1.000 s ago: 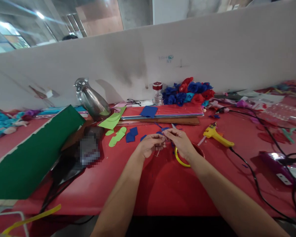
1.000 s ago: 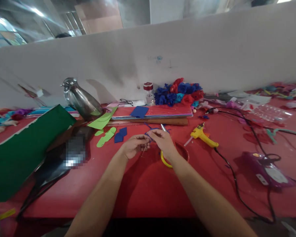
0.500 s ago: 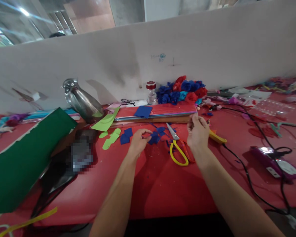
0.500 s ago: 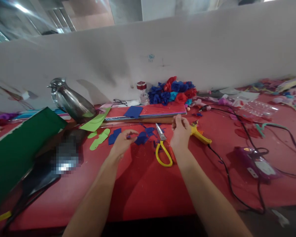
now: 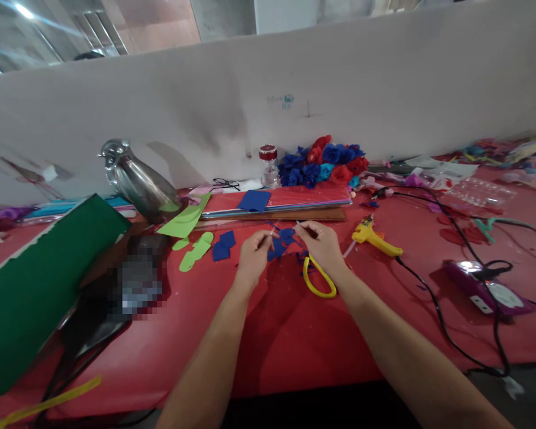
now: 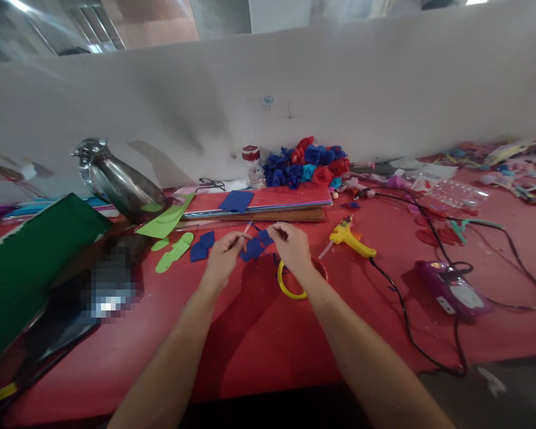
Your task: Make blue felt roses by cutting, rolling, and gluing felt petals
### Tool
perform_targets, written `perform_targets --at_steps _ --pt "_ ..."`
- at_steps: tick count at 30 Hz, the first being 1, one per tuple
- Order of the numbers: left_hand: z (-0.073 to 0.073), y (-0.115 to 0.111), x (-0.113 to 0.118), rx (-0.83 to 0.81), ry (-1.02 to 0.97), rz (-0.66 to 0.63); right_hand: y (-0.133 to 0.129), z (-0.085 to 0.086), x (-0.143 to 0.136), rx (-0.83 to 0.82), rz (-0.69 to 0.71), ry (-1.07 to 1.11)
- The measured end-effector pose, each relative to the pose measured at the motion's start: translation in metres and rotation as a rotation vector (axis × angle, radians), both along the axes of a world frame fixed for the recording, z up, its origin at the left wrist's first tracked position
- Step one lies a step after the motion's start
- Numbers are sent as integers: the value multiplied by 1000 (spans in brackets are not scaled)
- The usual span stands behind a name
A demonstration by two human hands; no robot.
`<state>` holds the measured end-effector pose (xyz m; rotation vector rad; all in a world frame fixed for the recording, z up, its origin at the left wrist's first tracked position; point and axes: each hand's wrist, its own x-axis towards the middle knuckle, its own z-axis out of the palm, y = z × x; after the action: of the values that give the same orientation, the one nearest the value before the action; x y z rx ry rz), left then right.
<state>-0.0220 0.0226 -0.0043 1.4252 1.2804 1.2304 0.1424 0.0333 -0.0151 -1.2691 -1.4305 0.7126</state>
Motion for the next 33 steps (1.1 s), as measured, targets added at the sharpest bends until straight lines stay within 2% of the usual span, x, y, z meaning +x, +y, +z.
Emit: perform_targets --at_steps 3,6,10,15,18,21,24,26,29,33 --pt "1 7 -14 -43 -143 242 5 -11 7 70 -71 -433" --pt "2 15 -28 -81 -207 375 3 -23 4 91 -95 -757" --pt "0 21 -36 -98 -215 409 -1 -27 -7 42 -105 -911" --pt "-4 21 -32 -116 -280 357 4 -21 -12 -52 -64 -923" --pt "-5 20 -31 -126 -290 322 9 -21 -8 -44 -71 -766" --pt "-5 19 -29 -152 -289 302 11 -21 -7 -59 -47 -330" --pt "-4 15 -21 -223 -324 186 9 -16 -8 -215 130 260" --pt "-4 11 -14 -313 -379 40 5 -12 -10 -331 275 514" --pt "-2 6 -6 -375 -473 -96 1 -7 -13 -442 353 625" --pt "1 3 -3 -350 -524 -91 -1 -4 -16 -479 327 627"
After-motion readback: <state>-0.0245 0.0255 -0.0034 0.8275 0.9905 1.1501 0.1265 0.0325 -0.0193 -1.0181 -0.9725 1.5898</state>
